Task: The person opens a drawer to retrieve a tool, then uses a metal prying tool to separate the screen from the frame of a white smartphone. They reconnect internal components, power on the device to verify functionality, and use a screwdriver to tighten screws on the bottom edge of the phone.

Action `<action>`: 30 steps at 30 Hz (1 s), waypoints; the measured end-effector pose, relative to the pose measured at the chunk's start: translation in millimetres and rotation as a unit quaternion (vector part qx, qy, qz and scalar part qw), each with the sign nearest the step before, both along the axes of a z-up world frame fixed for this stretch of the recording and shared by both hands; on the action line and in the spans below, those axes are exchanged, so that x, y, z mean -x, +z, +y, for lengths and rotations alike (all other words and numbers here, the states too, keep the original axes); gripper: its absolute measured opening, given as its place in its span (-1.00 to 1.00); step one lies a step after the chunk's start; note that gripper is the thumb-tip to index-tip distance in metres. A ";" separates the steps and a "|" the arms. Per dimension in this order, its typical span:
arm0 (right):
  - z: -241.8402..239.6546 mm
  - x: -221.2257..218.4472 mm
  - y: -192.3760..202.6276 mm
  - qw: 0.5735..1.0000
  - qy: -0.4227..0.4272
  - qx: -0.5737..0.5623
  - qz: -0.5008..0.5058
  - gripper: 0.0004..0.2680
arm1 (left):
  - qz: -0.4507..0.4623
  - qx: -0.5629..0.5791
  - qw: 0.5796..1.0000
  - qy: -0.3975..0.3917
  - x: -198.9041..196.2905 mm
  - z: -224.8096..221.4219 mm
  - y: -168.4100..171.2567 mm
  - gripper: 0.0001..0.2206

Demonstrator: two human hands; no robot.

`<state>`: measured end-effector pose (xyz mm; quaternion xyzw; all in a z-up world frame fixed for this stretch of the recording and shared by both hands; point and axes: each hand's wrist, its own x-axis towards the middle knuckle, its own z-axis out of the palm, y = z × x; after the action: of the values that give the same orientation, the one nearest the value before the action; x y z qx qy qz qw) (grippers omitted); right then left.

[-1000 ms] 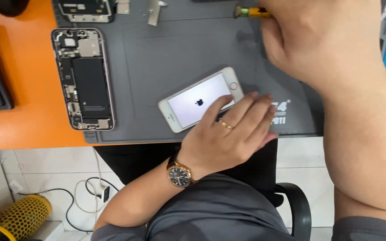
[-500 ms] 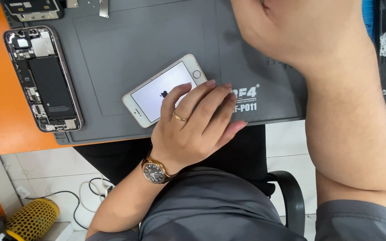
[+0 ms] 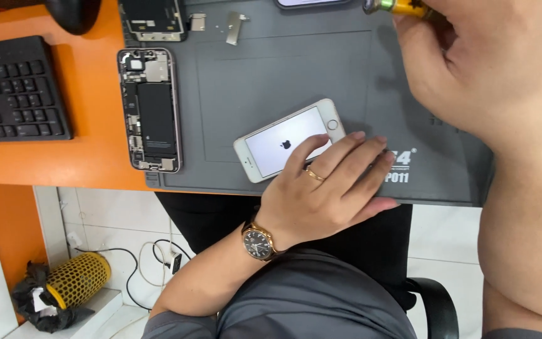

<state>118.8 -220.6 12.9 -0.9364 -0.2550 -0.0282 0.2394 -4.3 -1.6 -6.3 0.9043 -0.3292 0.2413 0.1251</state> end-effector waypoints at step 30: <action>-2.0 -0.7 -19.5 0.983 -0.013 0.172 -0.060 -0.76 | -0.009 -0.001 1.000 0.030 -0.8 1.8 0.1 -0.51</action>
<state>119.5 -222.7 -6.5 -0.9635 -0.2577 -0.0427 0.0583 -3.5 0.2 -6.2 0.9117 -0.3033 0.2529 0.1135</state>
